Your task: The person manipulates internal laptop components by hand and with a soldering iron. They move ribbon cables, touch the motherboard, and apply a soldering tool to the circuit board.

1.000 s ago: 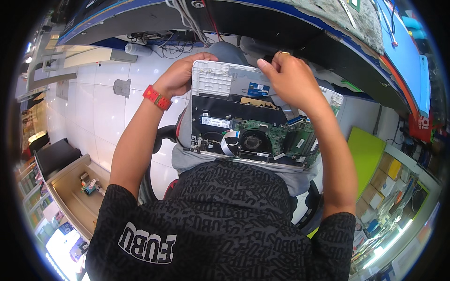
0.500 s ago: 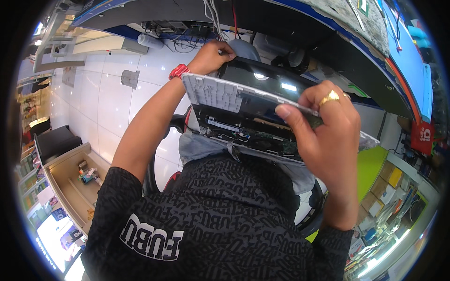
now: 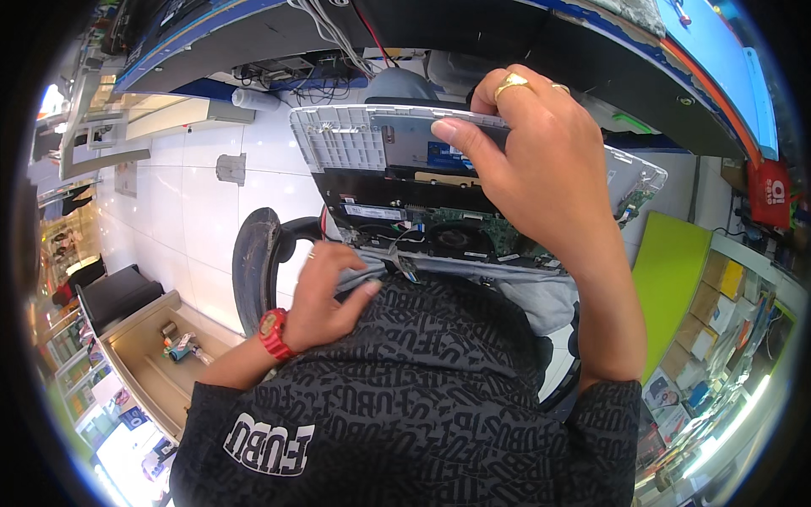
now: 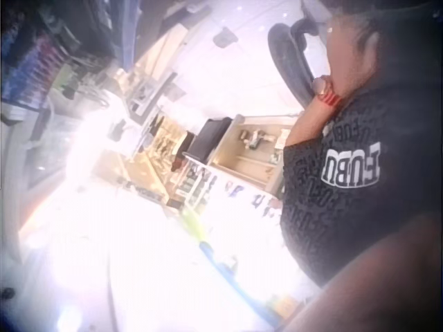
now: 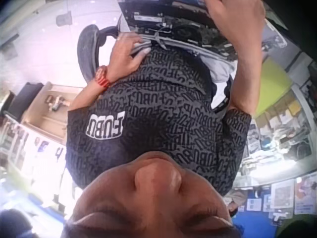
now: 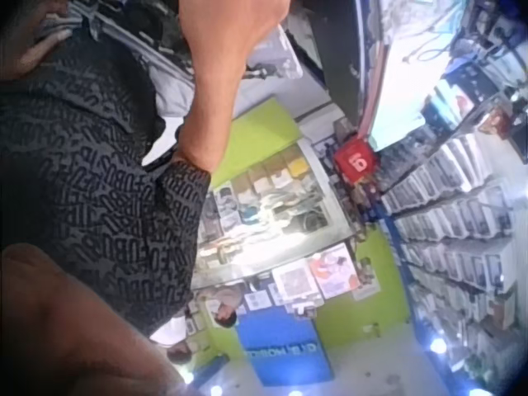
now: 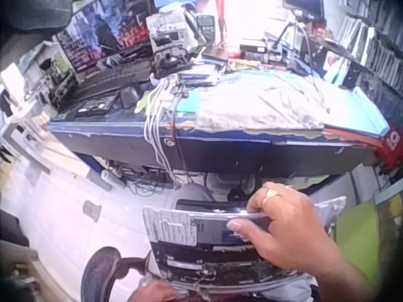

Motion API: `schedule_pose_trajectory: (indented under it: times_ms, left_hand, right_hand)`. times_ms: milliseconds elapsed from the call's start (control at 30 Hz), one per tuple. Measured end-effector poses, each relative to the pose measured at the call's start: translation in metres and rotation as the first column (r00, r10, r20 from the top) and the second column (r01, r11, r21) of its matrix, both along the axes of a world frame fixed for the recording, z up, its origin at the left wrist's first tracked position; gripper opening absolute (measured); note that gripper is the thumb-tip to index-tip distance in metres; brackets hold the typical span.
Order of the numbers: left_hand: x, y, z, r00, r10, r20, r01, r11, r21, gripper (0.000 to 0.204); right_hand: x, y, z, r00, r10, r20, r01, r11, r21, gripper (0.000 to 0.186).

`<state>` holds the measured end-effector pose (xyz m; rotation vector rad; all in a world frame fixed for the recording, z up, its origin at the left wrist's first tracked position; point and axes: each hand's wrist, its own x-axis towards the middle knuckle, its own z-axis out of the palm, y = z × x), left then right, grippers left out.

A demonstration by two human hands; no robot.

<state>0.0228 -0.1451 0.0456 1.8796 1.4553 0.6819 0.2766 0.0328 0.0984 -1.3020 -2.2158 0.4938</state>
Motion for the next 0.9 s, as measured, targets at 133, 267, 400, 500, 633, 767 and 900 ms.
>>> schedule_pose_trajectory:
  times_ms: [133, 267, 400, 500, 633, 767, 900]
  left_hand:
    - [0.014, 0.001, -0.008, 0.996, 0.062, -0.058, -0.066, 0.995, -0.072, 0.045]
    - [0.022, 0.006, -0.016, 0.998, 0.048, 0.040, -0.027, 0.907, -0.420, 0.038]
    - [0.027, 0.009, -0.027, 0.999, -0.029, 0.016, 0.033, 0.938, -0.345, 0.027]
    - [0.024, 0.010, -0.029, 0.997, -0.076, 0.020, 0.079, 0.955, -0.288, 0.019]
    - [0.019, 0.011, -0.026, 0.996, -0.087, 0.015, 0.088, 0.976, -0.198, 0.016]
    - [0.018, 0.010, -0.027, 0.991, -0.079, 0.106, 0.100, 0.973, -0.209, 0.021]
    - [0.023, 0.007, -0.027, 0.995, -0.047, 0.090, 0.071, 0.952, -0.297, 0.023]
  right_hand:
    - [0.002, -0.001, -0.004, 1.000, 0.004, 0.001, -0.004, 1.000, 0.028, 0.034]
    - [0.002, 0.001, -0.007, 1.000, 0.021, -0.015, -0.020, 0.997, 0.081, 0.035]
    - [0.003, 0.000, -0.007, 1.000, 0.023, -0.019, -0.021, 0.997, 0.075, 0.035]
    - [0.003, -0.001, -0.006, 1.000, 0.016, -0.004, -0.016, 0.998, 0.064, 0.034]
    - [0.003, 0.000, -0.004, 1.000, 0.011, 0.012, -0.011, 0.999, 0.049, 0.032]
    - [0.000, 0.000, -0.006, 1.000, 0.001, -0.003, -0.001, 0.997, 0.077, 0.032]
    - [-0.001, 0.000, -0.005, 1.000, 0.001, -0.003, -0.001, 0.999, 0.053, 0.032]
